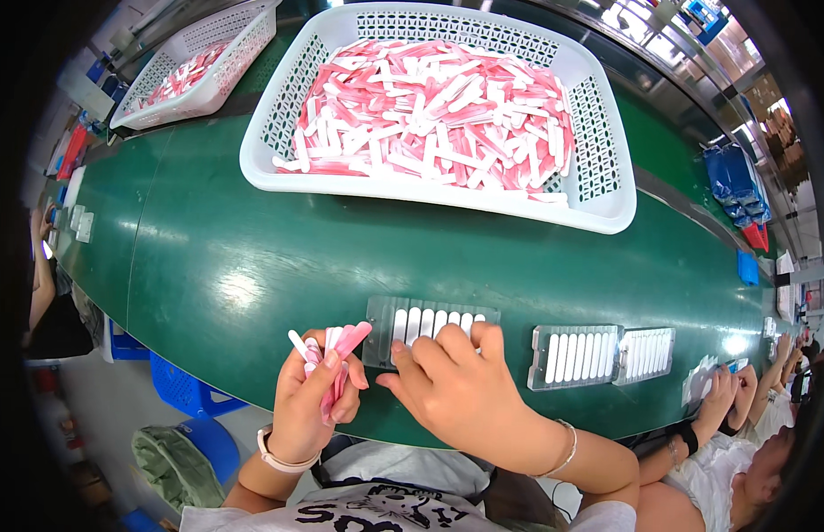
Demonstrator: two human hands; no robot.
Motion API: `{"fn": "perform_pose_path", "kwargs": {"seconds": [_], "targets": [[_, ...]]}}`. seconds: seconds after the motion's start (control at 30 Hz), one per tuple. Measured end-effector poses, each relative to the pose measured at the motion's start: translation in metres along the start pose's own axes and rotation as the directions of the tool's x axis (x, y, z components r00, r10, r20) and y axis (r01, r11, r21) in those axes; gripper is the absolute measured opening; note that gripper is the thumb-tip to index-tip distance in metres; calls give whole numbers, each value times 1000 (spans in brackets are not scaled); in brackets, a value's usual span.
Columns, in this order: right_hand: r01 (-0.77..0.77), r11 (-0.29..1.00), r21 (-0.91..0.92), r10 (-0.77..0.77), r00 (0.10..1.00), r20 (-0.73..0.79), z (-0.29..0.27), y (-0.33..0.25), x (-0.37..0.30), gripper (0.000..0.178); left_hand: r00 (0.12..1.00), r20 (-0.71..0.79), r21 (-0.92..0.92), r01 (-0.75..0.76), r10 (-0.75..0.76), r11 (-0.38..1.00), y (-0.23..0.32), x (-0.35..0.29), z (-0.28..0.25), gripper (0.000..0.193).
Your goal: The person sorts and packs plastic strips into clear plastic trays by hand, placing the strips one by one into slots on each tray.
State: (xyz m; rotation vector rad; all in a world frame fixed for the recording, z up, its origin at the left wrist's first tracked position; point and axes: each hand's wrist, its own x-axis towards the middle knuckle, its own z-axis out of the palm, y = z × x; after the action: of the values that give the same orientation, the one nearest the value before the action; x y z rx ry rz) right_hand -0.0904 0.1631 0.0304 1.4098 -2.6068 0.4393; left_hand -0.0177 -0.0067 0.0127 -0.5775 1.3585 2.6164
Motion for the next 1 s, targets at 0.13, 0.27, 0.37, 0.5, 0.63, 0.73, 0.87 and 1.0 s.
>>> {"fn": "perform_pose_path", "kwargs": {"seconds": [0.13, 0.27, 0.37, 0.5, 0.63, 0.73, 0.87, 1.0], "targets": [[-43, 993, 109, 42, 999, 14, -6, 7, 9, 26, 1000, 20, 16, 10, -10, 1000, -1, -1, -1, 25], [56, 858, 511, 54, 979, -198, 5, 25, 24, 22, 997, 76, -11, 22, -21, 1000, 1, 0, -4, 22], [176, 675, 716, -28, 977, -214, 9, 36, 30, 19, 994, 102, -23, 25, -23, 999, -1, -1, -6, 21], [74, 546, 834, 54, 991, -123, 3, 40, 33, 15, 999, 9, -183, -38, 41, 982, -7, -4, -9, 19], [-115, 605, 787, 134, 990, 42, -2, 44, 45, 13, 1000, -14, -296, 7, -12, 955, -6, -3, -12, 14], [-223, 632, 742, 133, 975, 179, 7, 46, 49, 11, 1000, -22, -299, -4, -2, 954, -5, -4, -12, 14], [-146, 820, 553, 26, 975, 219, 5, 50, 56, 14, 1000, 10, -267, 13, -11, 963, -7, -3, -14, 13], [-223, 878, 422, 95, 948, 304, -4, 46, 62, 24, 1000, -3, -270, 2, -3, 963, -6, -2, -8, 12]]}}
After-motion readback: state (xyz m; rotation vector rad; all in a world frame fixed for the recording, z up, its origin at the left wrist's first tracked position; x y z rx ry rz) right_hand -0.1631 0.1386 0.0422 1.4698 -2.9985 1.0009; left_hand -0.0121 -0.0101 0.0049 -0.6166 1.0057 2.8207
